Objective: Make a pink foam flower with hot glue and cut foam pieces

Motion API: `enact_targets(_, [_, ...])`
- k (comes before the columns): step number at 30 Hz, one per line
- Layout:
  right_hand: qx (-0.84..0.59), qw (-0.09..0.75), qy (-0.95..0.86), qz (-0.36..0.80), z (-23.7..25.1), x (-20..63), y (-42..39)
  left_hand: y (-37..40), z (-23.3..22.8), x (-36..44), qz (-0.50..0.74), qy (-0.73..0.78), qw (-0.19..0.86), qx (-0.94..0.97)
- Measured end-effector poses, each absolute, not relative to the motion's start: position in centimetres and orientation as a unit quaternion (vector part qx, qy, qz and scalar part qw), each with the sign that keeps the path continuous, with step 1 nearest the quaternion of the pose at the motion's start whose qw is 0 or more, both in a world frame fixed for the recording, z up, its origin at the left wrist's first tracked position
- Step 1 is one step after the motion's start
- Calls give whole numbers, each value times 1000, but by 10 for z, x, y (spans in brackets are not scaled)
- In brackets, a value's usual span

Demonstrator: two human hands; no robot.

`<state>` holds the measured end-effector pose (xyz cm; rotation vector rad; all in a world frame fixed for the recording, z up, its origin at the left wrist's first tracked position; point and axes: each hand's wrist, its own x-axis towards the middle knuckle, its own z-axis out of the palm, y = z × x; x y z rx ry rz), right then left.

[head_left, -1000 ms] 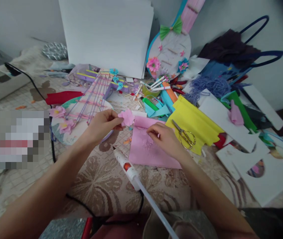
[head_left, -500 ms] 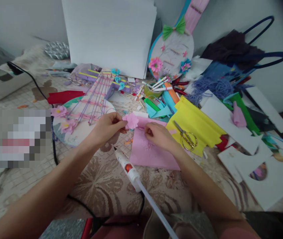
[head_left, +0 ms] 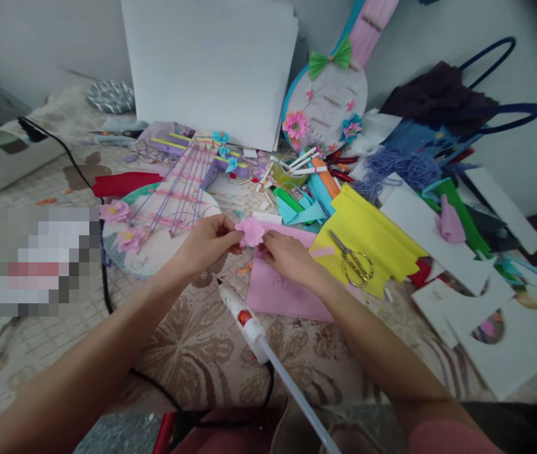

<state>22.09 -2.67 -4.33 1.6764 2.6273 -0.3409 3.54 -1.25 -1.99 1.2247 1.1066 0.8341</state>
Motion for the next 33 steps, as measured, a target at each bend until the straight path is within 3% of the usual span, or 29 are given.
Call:
enact_targets(14, [530, -16, 841, -111, -42, 222, -29, -11, -27, 35, 363, 471, 593, 542])
enact_targets(17, [525, -71, 834, -153, -41, 227, -28, -10, -27, 35, 365, 469, 592, 544])
enact_targets(25, [526, -306, 683, -403, -42, 242, -32, -11, -27, 36, 365, 466, 605, 532])
enact_targets(33, [503, -393, 523, -564, -42, 242, -34, -12, -28, 38, 365, 469, 619, 514])
